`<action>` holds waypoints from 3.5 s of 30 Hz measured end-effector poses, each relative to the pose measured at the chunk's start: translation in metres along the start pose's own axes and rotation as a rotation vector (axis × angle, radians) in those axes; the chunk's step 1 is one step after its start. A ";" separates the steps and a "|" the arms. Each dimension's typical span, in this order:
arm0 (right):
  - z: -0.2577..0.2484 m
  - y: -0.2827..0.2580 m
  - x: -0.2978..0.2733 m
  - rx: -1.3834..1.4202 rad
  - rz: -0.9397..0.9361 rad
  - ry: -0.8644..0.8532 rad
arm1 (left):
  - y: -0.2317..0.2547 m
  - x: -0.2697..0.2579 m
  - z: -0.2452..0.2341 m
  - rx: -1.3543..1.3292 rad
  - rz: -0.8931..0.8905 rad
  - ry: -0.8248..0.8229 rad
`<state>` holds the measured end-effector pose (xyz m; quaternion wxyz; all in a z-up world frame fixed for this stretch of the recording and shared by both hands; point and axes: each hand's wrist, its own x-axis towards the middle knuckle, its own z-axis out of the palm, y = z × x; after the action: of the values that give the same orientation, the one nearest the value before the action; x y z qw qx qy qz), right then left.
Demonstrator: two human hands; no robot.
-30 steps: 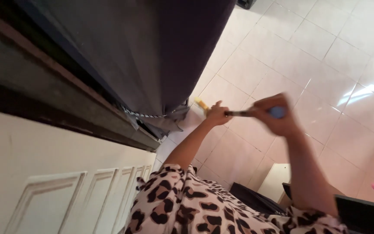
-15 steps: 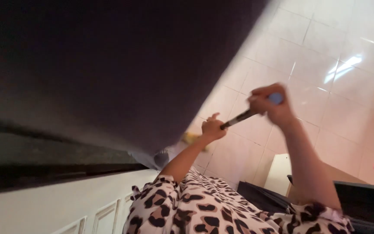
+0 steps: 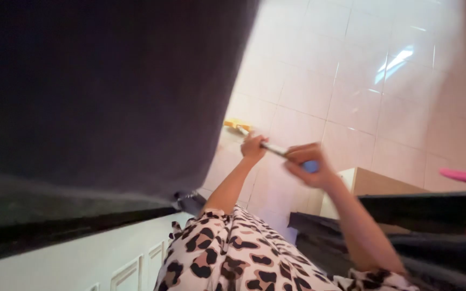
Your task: The person is sweeping the tiled floor with a broom in a bedroom and then into a hallway.
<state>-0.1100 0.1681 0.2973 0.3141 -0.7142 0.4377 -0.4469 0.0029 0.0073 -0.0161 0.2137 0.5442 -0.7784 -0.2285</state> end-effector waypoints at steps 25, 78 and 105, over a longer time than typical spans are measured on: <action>0.088 -0.085 -0.111 0.254 0.409 0.469 | -0.013 -0.195 0.052 -0.426 0.441 -0.585; 0.227 -0.223 -0.232 -0.034 0.077 1.592 | 0.059 -0.279 0.040 0.024 1.306 -1.460; 0.310 -0.337 -0.344 -0.760 -0.012 2.110 | 0.096 -0.529 -0.049 -0.566 1.359 -1.364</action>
<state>0.2142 0.6390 0.3304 -0.4545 -0.0295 0.5892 -0.6674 0.1267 0.5306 0.0352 -0.0715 -0.3339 -0.7973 -0.4977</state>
